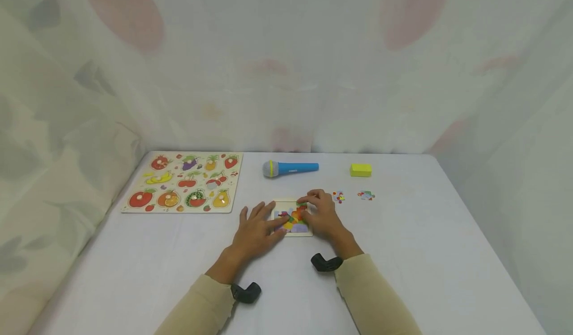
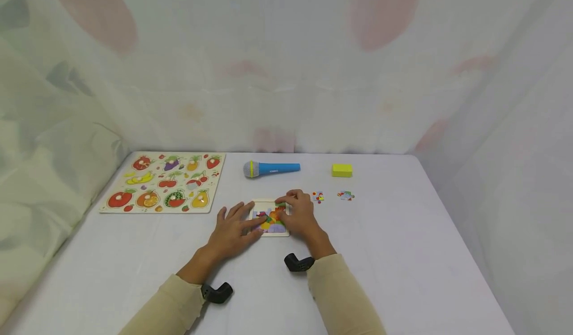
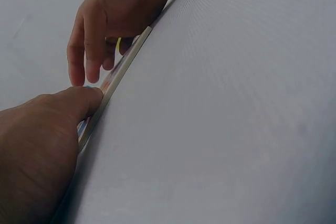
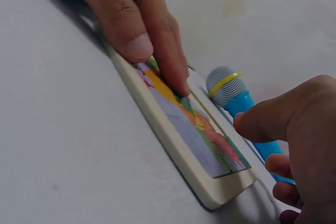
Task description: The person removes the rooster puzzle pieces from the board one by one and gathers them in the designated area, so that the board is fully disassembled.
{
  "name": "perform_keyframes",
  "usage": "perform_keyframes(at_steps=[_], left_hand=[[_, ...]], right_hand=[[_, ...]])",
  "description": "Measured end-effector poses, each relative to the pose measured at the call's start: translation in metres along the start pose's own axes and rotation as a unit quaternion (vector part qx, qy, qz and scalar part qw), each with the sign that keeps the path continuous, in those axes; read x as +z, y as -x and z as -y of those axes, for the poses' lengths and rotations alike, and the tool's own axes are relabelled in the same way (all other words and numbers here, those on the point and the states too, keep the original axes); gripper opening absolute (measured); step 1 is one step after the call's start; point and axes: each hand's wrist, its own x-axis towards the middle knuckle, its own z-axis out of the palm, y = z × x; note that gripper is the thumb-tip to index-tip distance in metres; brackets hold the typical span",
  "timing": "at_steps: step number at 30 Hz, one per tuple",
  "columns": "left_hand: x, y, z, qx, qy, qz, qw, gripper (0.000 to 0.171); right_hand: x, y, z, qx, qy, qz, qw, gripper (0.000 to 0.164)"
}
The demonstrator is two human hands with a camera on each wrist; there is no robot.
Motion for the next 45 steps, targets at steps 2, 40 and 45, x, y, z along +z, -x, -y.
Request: perform_keyframes(at_steps=[2, 40, 45], left_hand=[[0.0003, -0.0001, 0.0003, 0.003, -0.001, -0.004, 1.0, 0.041], [0.0007, 0.0008, 0.0002, 0.003, -0.003, -0.006, 1.0, 0.041], [0.0009, 0.0003, 0.0005, 0.001, -0.013, -0.004, 0.9999, 0.042]], right_hand=[[0.0019, -0.0008, -0.0006, -0.003, 0.027, 0.005, 1.0, 0.024], [0.0071, 0.0009, 0.0042, -0.061, 0.133, -0.007, 0.989, 0.021], [0.0075, 0.0006, 0.0048, -0.078, 0.128, -0.015, 0.989, 0.017]])
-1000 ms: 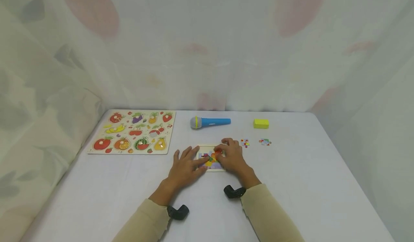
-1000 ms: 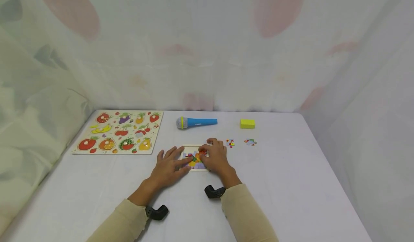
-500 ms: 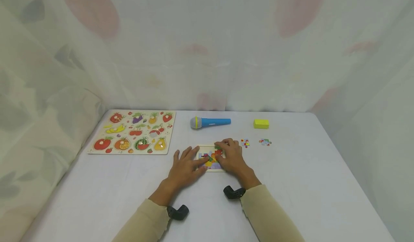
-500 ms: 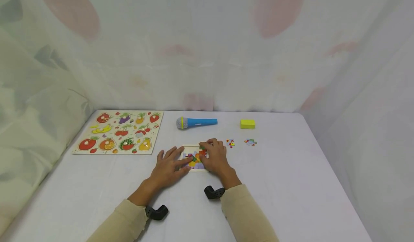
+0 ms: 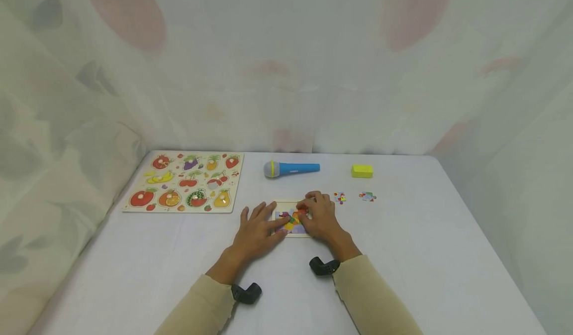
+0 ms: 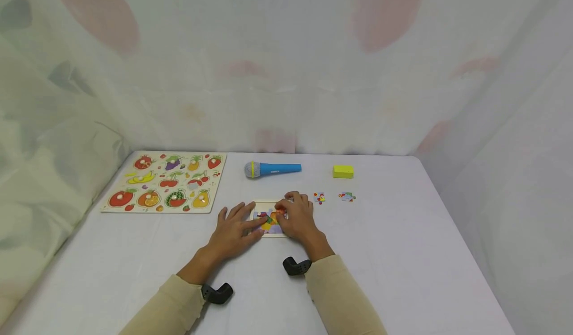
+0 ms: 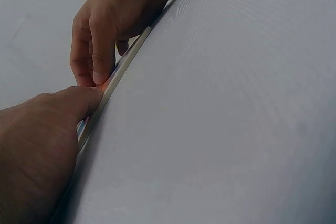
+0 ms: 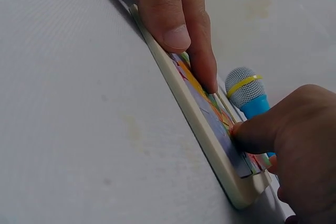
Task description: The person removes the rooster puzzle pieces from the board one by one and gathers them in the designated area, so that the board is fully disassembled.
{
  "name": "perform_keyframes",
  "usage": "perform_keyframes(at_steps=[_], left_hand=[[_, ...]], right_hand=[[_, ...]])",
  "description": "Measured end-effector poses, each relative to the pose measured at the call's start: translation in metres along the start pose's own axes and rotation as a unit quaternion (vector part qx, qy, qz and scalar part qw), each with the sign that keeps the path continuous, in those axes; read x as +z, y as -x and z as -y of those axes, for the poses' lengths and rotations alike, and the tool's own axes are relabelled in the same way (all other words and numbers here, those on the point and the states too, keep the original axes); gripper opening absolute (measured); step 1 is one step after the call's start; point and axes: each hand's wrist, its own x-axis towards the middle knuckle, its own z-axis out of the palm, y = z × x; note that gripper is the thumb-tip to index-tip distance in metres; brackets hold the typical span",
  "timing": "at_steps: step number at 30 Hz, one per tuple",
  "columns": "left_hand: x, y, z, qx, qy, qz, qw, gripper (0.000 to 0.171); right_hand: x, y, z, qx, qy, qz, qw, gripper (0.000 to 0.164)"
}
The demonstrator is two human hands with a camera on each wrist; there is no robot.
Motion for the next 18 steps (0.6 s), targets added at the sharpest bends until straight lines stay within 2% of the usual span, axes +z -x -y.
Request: perform_keyframes(at_steps=[6, 10, 18], left_hand=[[0.0004, -0.0004, 0.0006, 0.0, -0.008, 0.0, 1.0, 0.043], [0.0002, -0.0001, 0.0002, 0.001, -0.005, -0.002, 1.0, 0.042], [-0.002, -0.0002, -0.0013, -0.004, 0.003, 0.005, 1.0, 0.042]], right_hand=[[0.0009, 0.0004, -0.0007, -0.025, -0.003, -0.019, 1.0, 0.016], [0.0009, 0.001, -0.0022, -0.033, -0.011, -0.024, 0.999, 0.021], [0.0002, 0.0012, -0.0046, -0.02, -0.01, -0.016, 1.0, 0.033]])
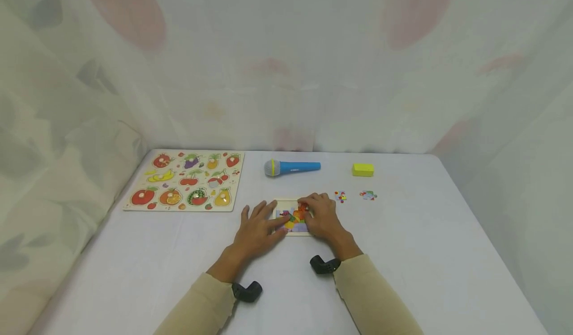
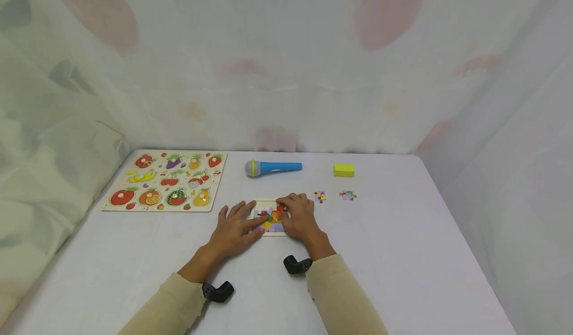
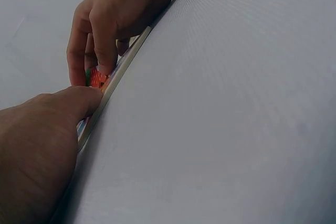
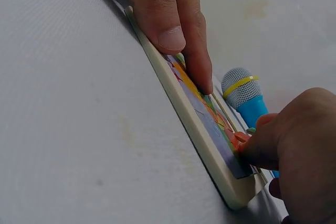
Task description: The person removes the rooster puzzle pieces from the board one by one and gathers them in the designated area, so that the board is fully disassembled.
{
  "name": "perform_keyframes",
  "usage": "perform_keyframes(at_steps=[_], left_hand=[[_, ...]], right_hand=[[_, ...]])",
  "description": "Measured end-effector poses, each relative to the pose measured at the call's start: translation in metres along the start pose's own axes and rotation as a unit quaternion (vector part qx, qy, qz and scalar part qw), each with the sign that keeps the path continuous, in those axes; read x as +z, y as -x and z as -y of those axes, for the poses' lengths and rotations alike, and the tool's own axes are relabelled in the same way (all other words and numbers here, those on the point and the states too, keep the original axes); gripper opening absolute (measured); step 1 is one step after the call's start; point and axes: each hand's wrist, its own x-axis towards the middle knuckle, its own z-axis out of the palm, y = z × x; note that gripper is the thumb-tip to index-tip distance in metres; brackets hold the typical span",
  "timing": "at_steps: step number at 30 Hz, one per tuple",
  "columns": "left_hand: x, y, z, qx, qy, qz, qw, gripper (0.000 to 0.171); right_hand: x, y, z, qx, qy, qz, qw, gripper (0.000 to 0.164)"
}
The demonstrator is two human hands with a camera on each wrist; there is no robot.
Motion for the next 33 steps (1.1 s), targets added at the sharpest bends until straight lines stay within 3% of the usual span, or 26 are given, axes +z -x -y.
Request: perform_keyframes(at_steps=[6, 16, 27, 33], left_hand=[[0.001, -0.001, 0.0, 0.001, 0.0, -0.001, 1.0, 0.041], [0.0, 0.0, 0.0, 0.006, 0.006, -0.006, 0.9999, 0.04], [0.001, 0.0, 0.001, 0.01, -0.001, -0.01, 0.9999, 0.041], [0.002, 0.0, 0.001, 0.003, 0.003, -0.005, 1.0, 0.041]], right_hand=[[0.0, 0.0, -0.002, 0.01, -0.017, -0.005, 1.0, 0.033], [0.0, 0.002, -0.005, 0.01, -0.088, -0.054, 0.995, 0.03], [-0.007, 0.003, 0.002, 0.095, -0.196, -0.062, 0.974, 0.032], [-0.015, 0.0, 0.003, 0.096, -0.232, -0.079, 0.965, 0.033]])
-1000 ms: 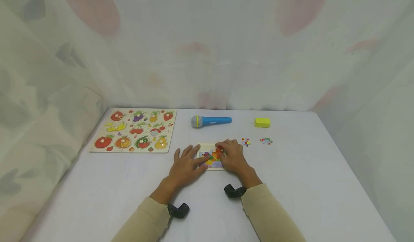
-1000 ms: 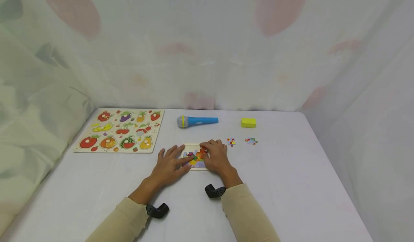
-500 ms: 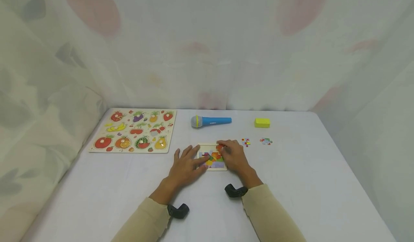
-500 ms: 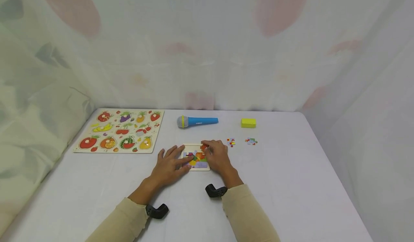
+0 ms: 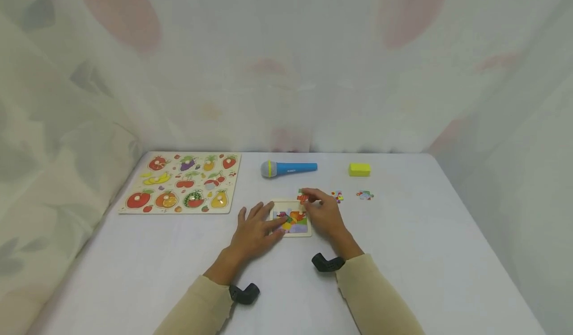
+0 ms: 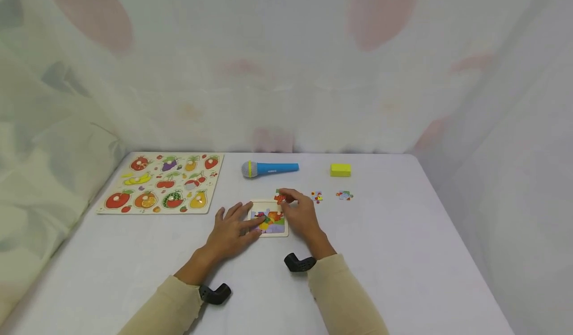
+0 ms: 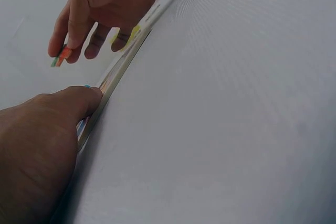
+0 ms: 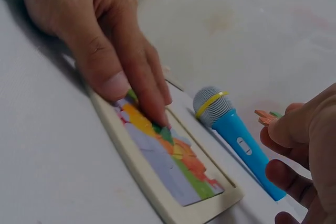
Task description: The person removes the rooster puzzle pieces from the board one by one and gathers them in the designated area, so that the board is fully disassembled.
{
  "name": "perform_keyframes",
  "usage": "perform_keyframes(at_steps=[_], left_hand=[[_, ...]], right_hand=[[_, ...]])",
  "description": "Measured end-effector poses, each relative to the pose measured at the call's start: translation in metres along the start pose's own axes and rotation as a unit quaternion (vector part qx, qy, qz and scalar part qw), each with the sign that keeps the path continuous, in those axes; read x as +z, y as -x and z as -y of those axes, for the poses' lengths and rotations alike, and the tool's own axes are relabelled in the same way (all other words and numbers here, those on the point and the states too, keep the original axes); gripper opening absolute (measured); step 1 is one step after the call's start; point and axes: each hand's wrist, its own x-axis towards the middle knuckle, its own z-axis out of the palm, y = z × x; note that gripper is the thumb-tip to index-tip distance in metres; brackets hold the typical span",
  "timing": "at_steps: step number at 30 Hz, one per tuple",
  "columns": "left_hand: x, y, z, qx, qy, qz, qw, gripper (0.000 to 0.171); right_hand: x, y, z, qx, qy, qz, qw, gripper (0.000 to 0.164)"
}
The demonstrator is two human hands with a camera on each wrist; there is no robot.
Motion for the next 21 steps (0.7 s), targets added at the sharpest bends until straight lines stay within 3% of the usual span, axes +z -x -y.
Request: perform_keyframes(at_steps=[11, 21], left_hand=[[0.002, 0.002, 0.005, 0.0, 0.007, 0.003, 1.0, 0.042], [0.003, 0.001, 0.004, 0.011, 0.015, -0.01, 0.9998, 0.041]], right_hand=[[-0.012, -0.002, 0.011, -0.042, -0.018, -0.03, 0.998, 0.033], [-0.042, 0.002, 0.011, -0.022, -0.044, -0.029, 0.998, 0.035]])
